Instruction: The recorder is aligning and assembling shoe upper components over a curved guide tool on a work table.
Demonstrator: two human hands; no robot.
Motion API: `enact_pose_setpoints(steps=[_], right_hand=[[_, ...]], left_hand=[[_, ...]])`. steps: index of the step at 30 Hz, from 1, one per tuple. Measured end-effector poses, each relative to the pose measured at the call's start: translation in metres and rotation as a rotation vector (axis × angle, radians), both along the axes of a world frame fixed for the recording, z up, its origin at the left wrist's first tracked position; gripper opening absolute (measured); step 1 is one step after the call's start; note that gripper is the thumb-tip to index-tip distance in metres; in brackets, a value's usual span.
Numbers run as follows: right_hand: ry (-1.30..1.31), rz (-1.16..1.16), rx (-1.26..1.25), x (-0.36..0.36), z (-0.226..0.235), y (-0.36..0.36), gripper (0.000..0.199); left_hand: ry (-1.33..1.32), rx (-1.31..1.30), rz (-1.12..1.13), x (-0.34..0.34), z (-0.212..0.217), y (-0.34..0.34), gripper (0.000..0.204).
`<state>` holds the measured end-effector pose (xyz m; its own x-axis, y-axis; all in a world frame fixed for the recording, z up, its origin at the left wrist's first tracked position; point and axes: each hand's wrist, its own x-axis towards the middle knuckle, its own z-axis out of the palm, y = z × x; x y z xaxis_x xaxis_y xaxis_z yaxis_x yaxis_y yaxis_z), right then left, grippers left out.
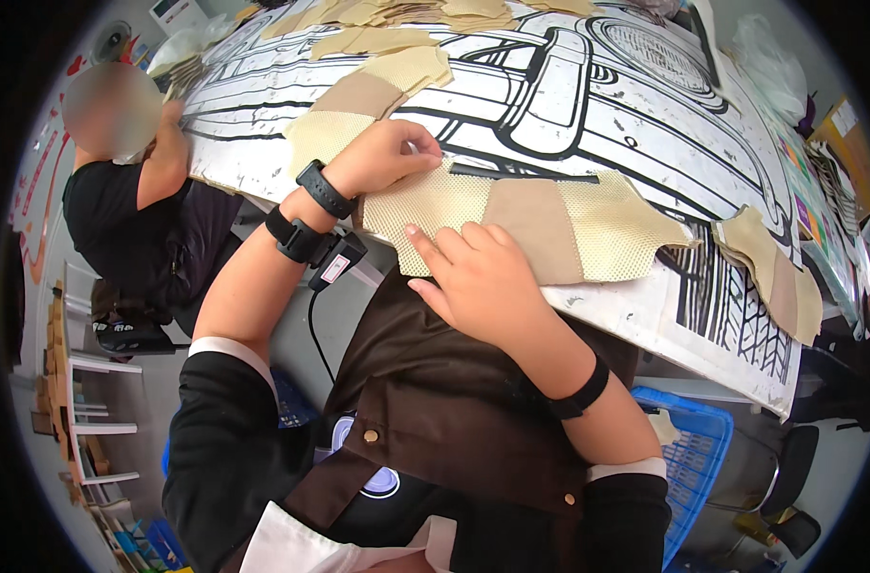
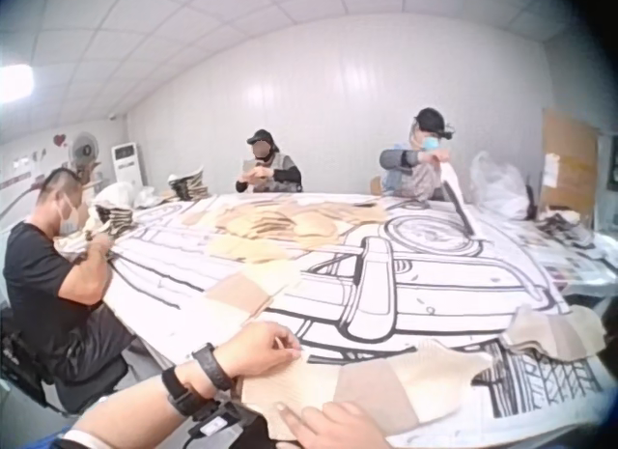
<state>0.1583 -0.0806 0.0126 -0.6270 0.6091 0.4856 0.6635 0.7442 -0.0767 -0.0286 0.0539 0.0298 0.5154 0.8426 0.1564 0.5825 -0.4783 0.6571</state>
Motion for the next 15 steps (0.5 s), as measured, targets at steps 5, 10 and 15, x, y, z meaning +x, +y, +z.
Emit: enact_pose_setpoints(steps=[5, 10, 15], right_hand=[[-0.008, -0.016, -0.040, 0.004, -0.008, 0.004, 0.049], [0.035, -0.003, 0.022, 0.003, -0.012, 0.004, 0.050], [-0.030, -0.033, 0.019, 0.002, -0.017, 0.006, 0.051]], left_hand=[[0.115, 0.370, -0.095, 0.003, 0.004, -0.005, 0.012], [0.090, 0.460, -0.153, 0.001, 0.004, -0.005, 0.010], [0.174, 0.359, -0.049, 0.004, 0.012, -0.014, 0.010]])
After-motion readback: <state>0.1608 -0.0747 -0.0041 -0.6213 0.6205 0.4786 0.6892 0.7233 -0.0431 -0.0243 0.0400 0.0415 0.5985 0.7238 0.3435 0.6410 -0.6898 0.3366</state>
